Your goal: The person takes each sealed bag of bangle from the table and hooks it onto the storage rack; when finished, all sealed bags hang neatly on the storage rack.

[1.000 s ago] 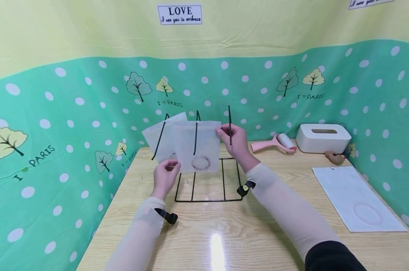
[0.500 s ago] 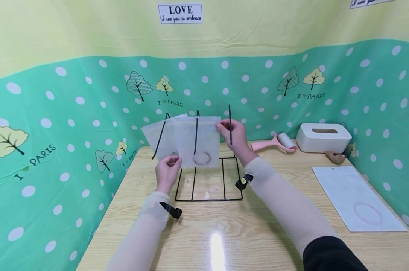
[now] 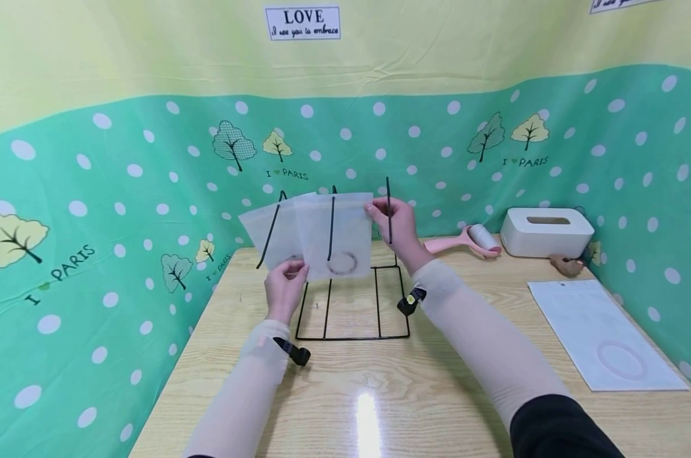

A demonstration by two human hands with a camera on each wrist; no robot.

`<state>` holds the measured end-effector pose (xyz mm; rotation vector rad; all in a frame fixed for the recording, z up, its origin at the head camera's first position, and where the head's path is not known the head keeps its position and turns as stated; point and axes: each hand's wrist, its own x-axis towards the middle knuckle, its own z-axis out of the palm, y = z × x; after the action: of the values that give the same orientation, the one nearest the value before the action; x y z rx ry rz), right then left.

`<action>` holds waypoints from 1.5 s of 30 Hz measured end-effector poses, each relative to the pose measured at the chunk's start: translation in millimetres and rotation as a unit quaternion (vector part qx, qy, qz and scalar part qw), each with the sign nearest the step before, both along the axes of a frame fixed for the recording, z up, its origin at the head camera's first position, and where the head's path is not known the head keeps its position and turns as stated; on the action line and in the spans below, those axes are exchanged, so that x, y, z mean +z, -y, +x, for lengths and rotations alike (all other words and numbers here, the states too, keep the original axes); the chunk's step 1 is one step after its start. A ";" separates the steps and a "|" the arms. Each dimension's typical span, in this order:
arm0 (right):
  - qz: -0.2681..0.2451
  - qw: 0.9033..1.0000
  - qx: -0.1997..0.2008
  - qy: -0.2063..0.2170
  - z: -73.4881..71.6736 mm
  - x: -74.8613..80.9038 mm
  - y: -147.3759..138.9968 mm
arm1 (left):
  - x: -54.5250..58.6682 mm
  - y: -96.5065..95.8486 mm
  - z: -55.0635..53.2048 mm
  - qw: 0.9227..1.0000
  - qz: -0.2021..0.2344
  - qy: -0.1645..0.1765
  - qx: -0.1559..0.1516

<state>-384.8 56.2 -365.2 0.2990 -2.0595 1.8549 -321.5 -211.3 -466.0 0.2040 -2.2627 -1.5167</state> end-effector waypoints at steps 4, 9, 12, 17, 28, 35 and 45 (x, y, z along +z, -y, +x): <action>0.000 1.000 0.003 -0.008 -1.3 -0.3 -0.4 | 0.0 0.9 -0.7 1.000 -0.003 -0.005 0.002; -0.004 1.000 0.011 -0.009 -0.2 -1.2 -1.3 | -1.1 1.3 -1.3 1.000 -0.001 -0.007 0.003; -0.007 1.000 0.016 -0.007 1.9 -1.9 -2.2 | -1.9 1.8 -2.0 1.000 -0.001 -0.009 0.005; -0.004 1.000 0.022 -0.018 1.7 -4.5 -4.3 | -2.1 2.3 -1.2 1.000 -0.004 -0.016 0.008; -0.012 0.999 0.045 -0.014 1.0 -7.7 -8.9 | -2.3 2.1 -0.1 1.000 -0.006 -0.008 0.008; -0.025 0.998 0.058 -0.006 1.9 -8.5 -9.2 | -4.0 1.1 -1.0 1.000 -0.018 -0.010 0.013; -0.053 0.996 0.078 -0.006 -0.2 -12.4 -10.9 | -3.4 2.7 -1.4 1.000 -0.025 -0.008 0.012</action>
<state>-385.0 67.2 -377.6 0.4543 -1.9724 2.0395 -322.9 -214.1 -469.4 0.2032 -2.2747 -1.4445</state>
